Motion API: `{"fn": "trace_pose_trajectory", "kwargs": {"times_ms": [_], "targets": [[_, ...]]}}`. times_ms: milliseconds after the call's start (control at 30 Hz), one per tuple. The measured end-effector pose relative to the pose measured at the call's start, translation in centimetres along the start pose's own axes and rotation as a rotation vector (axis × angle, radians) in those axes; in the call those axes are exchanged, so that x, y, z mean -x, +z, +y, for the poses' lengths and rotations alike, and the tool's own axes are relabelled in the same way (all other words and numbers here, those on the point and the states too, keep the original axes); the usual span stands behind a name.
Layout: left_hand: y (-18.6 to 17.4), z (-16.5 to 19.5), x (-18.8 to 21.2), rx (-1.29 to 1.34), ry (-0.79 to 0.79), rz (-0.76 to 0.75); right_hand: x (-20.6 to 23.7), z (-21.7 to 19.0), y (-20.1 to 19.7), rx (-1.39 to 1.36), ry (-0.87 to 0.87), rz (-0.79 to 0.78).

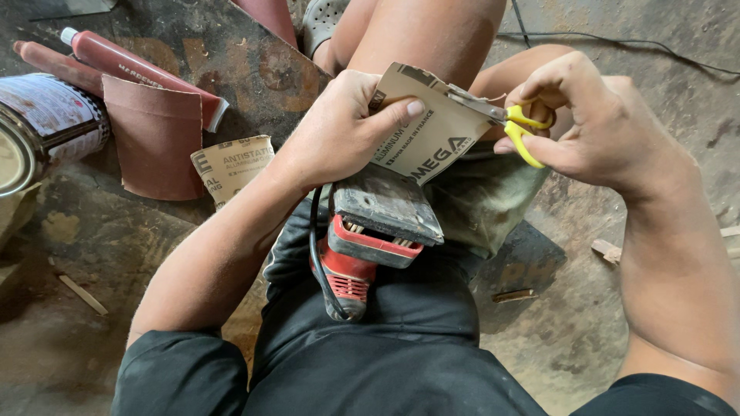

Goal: The person cuts a sandpaper sheet with scissors, places it on an orbital sander, and trims the excess edges to fit the pad. They then use pliers to press the sandpaper into the sander's grooves, securing it in place.

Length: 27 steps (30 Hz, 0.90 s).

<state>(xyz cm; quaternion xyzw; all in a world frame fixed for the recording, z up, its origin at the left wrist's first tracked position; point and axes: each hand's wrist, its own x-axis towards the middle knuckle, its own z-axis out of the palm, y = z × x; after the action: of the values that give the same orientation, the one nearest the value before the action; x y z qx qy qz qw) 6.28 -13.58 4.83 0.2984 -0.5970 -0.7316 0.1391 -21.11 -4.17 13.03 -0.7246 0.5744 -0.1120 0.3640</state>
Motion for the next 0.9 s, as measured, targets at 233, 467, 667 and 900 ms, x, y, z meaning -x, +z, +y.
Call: {"fn": "trace_pose_trajectory", "kwargs": {"times_ms": [233,467,667,900], "targets": [[-0.6,0.1,0.2,-0.050,0.017,0.001,-1.4,-1.2,0.4,-0.028,-0.070,0.040],[-0.9,-0.1,0.2,-0.003,0.033,-0.011,-1.0,0.0,0.6,-0.003,0.006,-0.017],[-1.0,-0.1,0.2,-0.012,0.046,-0.014,-1.5,-0.5,0.2,0.033,-0.029,-0.016],[-1.3,0.3,0.3,-0.051,0.034,-0.007,-3.3,-2.4,0.2,-0.066,-0.070,0.009]]}}
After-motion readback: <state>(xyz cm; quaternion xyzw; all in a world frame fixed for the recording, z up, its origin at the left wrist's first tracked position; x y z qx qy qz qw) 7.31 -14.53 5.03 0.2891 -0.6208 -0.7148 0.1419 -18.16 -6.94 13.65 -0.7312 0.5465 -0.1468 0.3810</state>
